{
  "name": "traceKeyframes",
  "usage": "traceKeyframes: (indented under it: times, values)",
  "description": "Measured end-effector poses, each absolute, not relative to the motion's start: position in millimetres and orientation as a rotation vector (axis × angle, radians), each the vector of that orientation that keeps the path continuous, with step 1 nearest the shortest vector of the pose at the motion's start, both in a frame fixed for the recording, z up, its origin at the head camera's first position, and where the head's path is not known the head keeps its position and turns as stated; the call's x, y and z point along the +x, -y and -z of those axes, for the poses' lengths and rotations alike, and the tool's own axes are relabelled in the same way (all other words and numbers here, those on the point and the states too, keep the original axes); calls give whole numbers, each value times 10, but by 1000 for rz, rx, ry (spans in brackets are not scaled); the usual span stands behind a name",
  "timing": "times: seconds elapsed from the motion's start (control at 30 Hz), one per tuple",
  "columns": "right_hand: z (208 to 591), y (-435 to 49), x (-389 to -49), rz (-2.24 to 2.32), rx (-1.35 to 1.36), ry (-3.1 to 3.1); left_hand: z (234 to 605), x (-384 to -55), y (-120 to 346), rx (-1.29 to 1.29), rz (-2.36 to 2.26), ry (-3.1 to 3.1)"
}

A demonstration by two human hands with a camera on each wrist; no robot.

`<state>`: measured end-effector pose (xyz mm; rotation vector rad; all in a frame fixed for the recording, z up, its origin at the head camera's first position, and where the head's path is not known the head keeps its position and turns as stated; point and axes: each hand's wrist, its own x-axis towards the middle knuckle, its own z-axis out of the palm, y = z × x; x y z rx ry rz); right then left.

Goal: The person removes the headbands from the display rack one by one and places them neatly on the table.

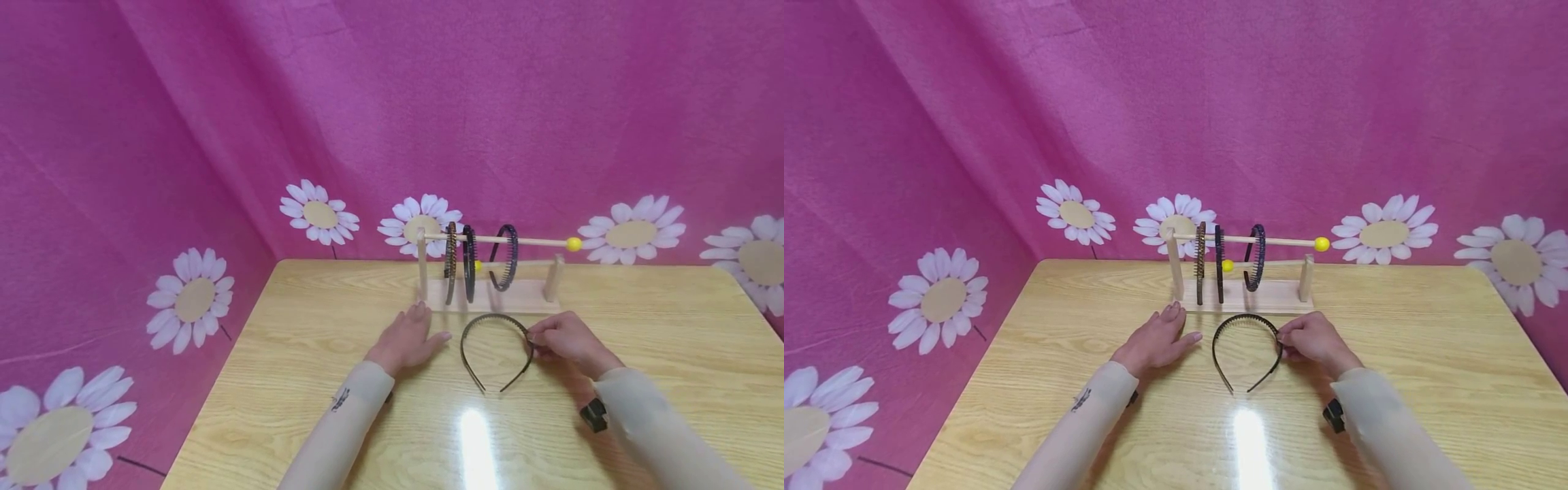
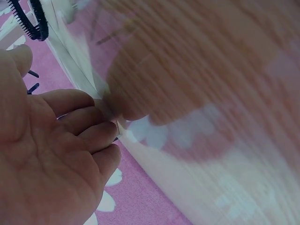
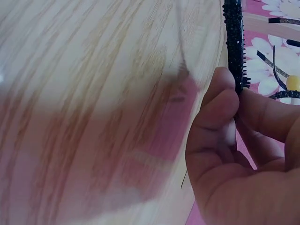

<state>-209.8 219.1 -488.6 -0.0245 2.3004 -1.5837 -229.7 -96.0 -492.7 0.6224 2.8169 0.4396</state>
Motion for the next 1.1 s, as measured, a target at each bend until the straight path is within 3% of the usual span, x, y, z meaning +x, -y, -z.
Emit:
traceKeyframes:
  times: [1.1]
  values:
    - [4890,-2071,-2147,1422,9,-2471,4902,-2304,958,629,-400,-2824]
